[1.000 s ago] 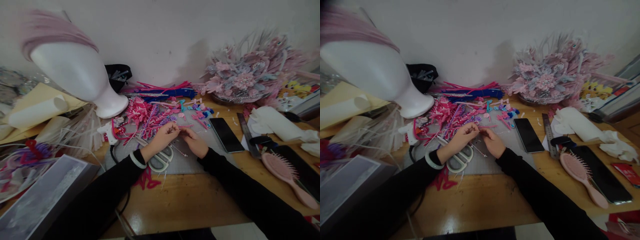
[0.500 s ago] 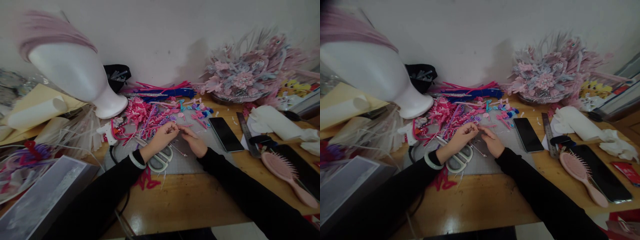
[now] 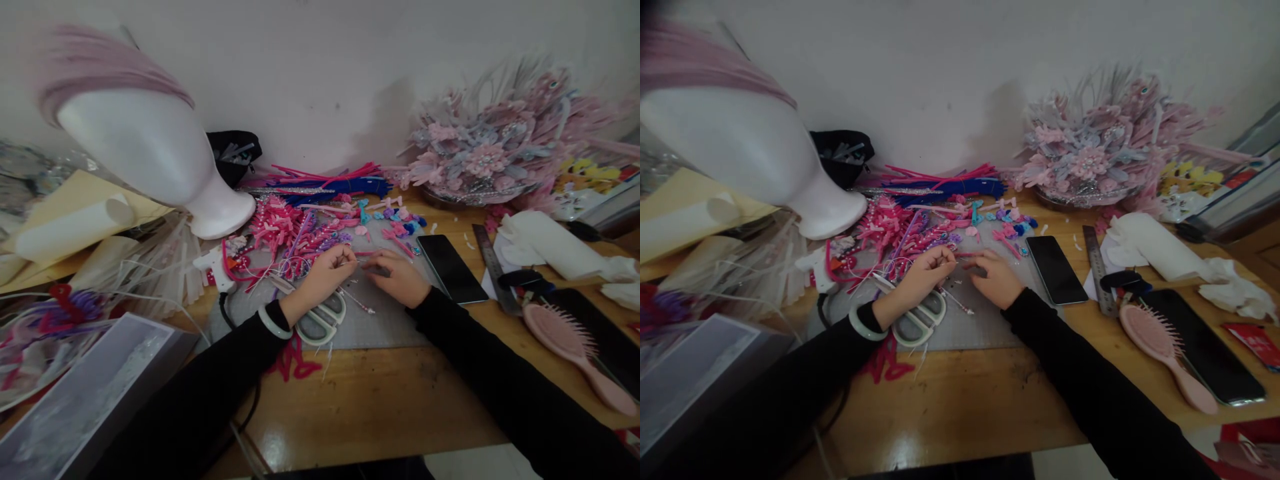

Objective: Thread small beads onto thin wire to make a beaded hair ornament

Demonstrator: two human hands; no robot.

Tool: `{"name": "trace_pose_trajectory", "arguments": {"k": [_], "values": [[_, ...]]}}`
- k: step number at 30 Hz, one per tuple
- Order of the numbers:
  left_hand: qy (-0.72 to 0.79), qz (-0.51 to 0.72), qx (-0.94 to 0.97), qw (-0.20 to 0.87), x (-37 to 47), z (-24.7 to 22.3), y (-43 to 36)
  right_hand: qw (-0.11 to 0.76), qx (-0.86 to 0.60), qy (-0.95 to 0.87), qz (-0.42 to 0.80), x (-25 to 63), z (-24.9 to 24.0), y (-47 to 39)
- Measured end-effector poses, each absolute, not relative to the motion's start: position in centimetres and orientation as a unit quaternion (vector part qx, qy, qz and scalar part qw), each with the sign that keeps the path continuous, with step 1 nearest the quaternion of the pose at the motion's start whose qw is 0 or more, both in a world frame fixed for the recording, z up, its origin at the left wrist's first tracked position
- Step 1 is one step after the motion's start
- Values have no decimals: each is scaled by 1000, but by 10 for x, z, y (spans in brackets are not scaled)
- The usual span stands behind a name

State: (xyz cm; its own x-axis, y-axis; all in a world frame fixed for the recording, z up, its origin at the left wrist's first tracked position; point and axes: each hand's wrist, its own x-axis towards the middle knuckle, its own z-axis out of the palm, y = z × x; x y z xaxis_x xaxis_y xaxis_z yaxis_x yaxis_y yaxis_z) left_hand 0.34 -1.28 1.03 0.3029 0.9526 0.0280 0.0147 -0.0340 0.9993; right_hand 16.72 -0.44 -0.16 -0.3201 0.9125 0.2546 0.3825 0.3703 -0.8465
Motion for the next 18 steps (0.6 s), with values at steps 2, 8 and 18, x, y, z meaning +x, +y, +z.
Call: {"name": "trace_pose_trajectory", "arguments": {"k": [2, 8, 18], "values": [[414, 421, 585, 556, 4, 10, -13, 341, -442, -772, 305, 172, -1, -2], [410, 431, 579, 557, 4, 9, -12, 258, -433, -835, 218, 167, -14, -2], [410, 432, 589, 546, 4, 7, -12, 232, -409, -866, 171, 163, -13, -3]]}}
